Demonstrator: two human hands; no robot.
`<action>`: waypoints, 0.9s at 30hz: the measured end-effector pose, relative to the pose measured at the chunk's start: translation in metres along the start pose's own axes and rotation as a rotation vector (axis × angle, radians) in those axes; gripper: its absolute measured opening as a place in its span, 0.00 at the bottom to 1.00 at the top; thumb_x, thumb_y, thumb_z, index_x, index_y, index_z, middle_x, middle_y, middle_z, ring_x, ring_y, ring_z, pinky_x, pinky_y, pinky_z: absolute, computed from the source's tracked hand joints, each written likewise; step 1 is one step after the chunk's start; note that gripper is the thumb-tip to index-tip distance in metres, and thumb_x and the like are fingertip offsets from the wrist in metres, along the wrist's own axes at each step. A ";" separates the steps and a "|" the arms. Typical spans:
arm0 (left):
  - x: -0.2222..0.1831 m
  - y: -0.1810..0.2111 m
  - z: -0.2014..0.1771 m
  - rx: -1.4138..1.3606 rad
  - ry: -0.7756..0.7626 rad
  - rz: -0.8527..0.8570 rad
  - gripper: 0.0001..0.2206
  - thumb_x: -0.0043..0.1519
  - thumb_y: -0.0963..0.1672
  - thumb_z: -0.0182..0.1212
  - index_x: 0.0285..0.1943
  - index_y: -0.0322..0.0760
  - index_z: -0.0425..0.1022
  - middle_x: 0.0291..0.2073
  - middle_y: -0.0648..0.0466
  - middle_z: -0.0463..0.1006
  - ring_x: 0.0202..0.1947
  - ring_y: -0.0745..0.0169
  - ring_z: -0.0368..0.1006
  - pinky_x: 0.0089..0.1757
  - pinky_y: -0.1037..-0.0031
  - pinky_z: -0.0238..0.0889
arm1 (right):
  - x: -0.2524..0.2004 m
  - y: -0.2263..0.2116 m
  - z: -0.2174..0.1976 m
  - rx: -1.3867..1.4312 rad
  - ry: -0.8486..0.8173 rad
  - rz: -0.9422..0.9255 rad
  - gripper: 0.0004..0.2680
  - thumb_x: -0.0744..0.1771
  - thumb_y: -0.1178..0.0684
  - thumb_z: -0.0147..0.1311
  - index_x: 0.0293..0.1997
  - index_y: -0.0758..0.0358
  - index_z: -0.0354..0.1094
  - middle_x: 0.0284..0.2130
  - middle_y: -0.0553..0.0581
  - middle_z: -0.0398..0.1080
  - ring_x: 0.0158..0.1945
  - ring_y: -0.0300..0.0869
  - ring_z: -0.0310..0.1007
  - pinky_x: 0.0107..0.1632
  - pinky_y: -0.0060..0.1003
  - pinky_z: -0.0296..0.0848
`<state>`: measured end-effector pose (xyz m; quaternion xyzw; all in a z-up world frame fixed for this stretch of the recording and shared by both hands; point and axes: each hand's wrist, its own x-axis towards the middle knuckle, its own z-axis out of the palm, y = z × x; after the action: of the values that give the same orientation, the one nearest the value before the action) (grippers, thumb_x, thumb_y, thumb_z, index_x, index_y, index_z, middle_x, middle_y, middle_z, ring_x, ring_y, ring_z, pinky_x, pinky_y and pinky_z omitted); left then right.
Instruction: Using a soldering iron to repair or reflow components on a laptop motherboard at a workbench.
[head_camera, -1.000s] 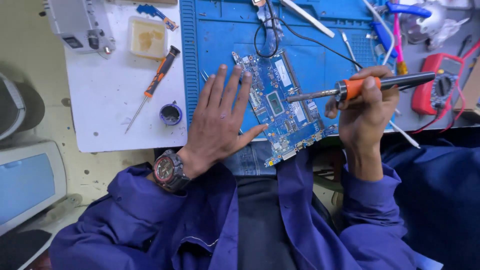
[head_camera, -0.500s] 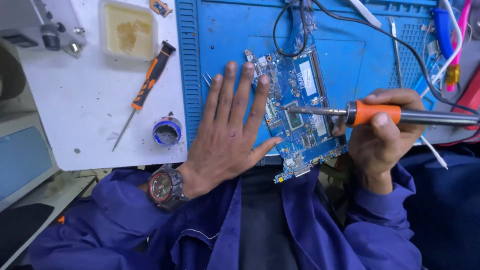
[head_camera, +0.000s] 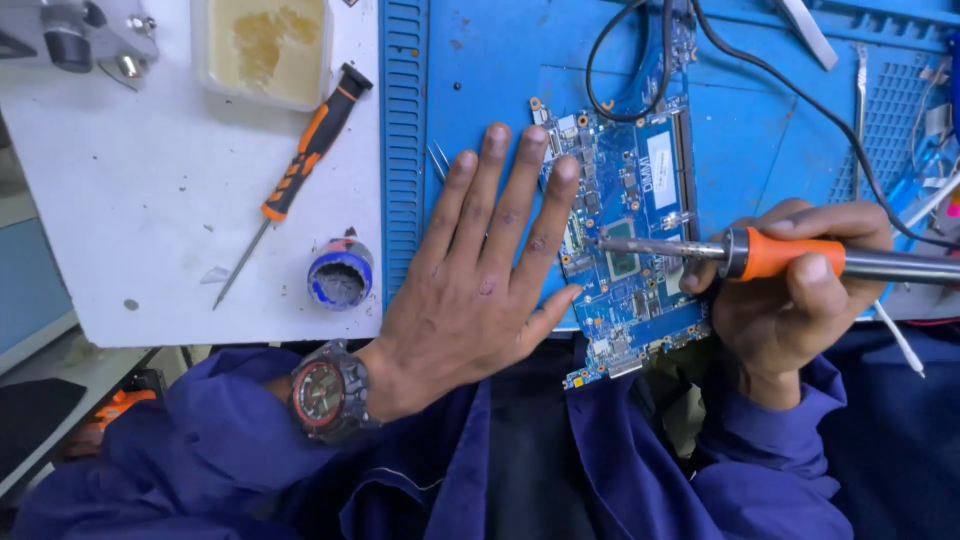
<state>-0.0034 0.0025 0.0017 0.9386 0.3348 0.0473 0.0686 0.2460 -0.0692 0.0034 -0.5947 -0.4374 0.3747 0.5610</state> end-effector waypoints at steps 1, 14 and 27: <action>0.001 -0.002 0.001 -0.009 -0.005 -0.004 0.47 0.77 0.68 0.60 0.81 0.28 0.48 0.76 0.32 0.54 0.76 0.30 0.52 0.72 0.49 0.46 | 0.002 0.003 -0.002 -0.005 -0.004 0.009 0.10 0.71 0.44 0.47 0.47 0.59 0.55 0.26 0.59 0.59 0.20 0.50 0.68 0.24 0.36 0.70; 0.003 -0.011 0.010 -0.066 0.004 -0.004 0.32 0.84 0.60 0.48 0.81 0.36 0.46 0.75 0.38 0.61 0.75 0.35 0.60 0.71 0.52 0.53 | -0.004 0.010 -0.023 -0.107 -0.056 0.138 0.14 0.71 0.37 0.50 0.45 0.57 0.58 0.28 0.58 0.67 0.26 0.47 0.76 0.29 0.36 0.78; 0.003 -0.011 0.010 -0.097 0.011 -0.020 0.29 0.84 0.59 0.43 0.80 0.36 0.46 0.75 0.39 0.61 0.75 0.36 0.60 0.71 0.53 0.54 | -0.007 0.014 -0.026 -0.198 -0.060 0.005 0.10 0.72 0.41 0.45 0.47 0.55 0.58 0.29 0.58 0.64 0.25 0.49 0.75 0.30 0.39 0.80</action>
<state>-0.0065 0.0113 -0.0100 0.9305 0.3417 0.0678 0.1128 0.2693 -0.0848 -0.0086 -0.6368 -0.4875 0.3485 0.4852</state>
